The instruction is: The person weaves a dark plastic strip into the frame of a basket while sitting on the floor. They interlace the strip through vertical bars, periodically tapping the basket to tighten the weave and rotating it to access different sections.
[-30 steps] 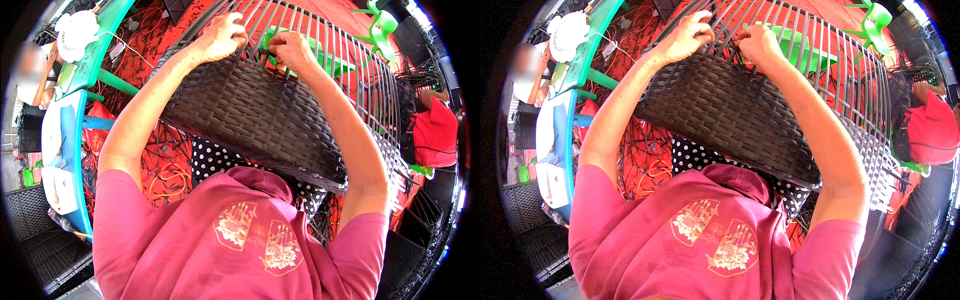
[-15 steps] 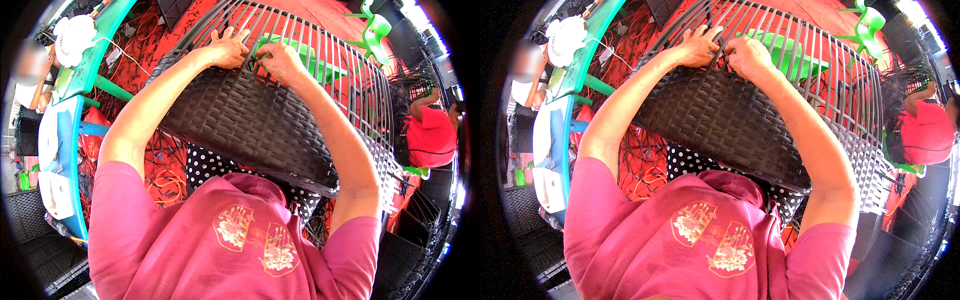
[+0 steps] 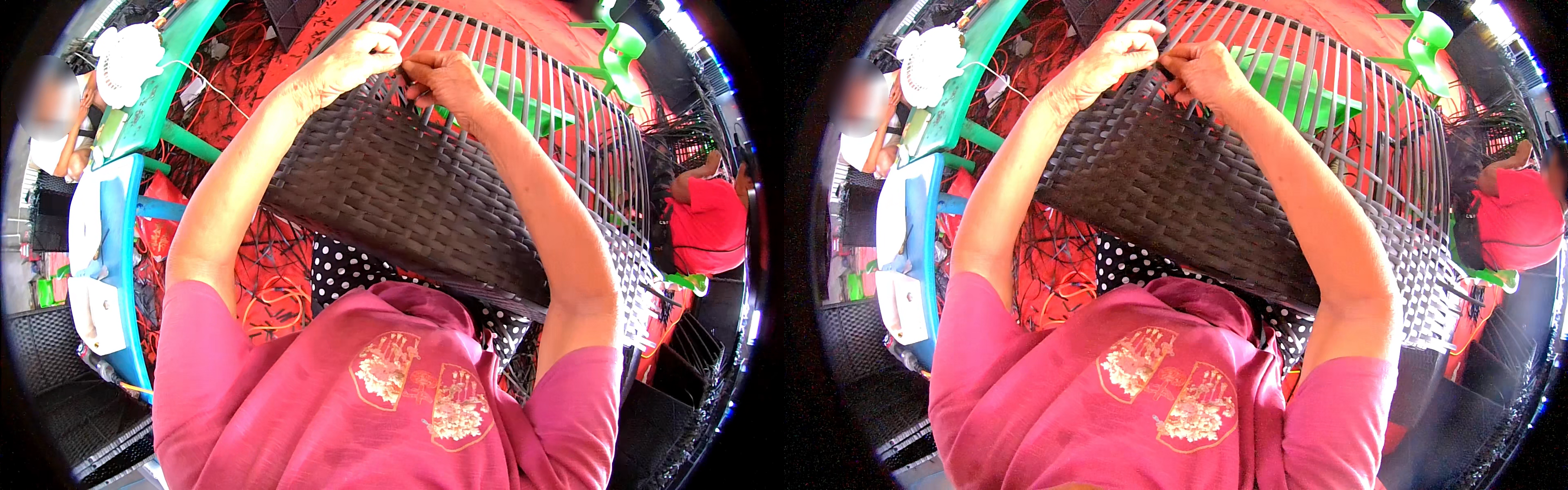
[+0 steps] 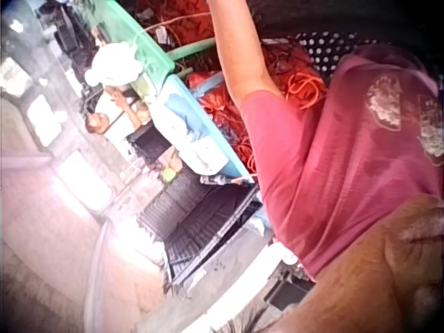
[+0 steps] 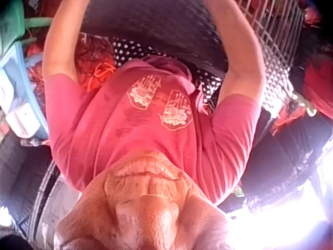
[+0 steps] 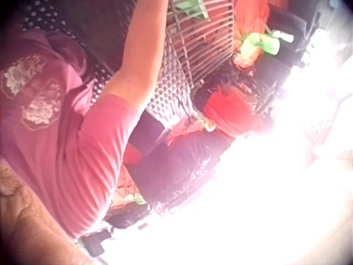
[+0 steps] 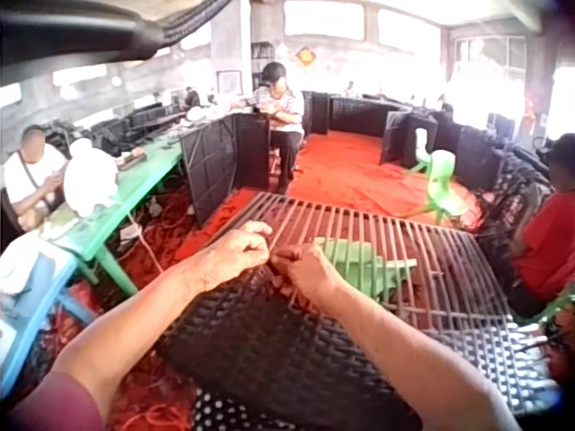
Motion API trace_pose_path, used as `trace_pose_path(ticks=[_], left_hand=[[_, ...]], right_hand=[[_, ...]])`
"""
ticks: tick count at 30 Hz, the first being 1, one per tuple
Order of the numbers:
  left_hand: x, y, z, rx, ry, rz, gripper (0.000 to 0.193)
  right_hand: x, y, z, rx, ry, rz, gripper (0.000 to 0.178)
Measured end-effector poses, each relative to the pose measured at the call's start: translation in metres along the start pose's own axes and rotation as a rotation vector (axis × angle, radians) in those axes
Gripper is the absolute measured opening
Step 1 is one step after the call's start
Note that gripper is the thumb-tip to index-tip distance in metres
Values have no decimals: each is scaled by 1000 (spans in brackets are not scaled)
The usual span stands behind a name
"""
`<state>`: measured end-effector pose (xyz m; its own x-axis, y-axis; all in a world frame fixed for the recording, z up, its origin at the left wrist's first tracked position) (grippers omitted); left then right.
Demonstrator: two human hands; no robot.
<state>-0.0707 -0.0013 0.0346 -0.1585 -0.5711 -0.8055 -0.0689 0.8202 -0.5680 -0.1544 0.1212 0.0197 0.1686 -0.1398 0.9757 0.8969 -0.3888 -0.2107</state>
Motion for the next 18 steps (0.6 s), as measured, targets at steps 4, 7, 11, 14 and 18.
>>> trace_pose_path(ticks=[4,7,11,14,18], left_hand=[[7,-5,20,3,-156,-26,14],[32,-1,23,-102,-120,-241,15],[41,0,24,-56,-176,-767,23],[40,3,22,-7,-258,-853,26],[47,6,22,119,-328,-807,28]], right_hand=[[-9,11,-6,78,-8,-55,20],[-5,9,-8,23,37,108,17],[5,10,-13,-12,74,329,17],[4,10,-19,25,88,496,16],[1,20,-26,70,90,583,19]])
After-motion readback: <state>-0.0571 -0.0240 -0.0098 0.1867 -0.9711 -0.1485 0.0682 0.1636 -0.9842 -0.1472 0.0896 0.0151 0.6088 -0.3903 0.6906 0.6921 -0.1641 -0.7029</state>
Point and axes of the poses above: each hand's wrist, its own z-axis away from the middle knuckle, its own y-axis out of the palm, x = y × z, the point moved 5 cm from there along -z, towards the middle knuckle, and after that the axes turned 10 degrees about x, right-handed, at the moved point
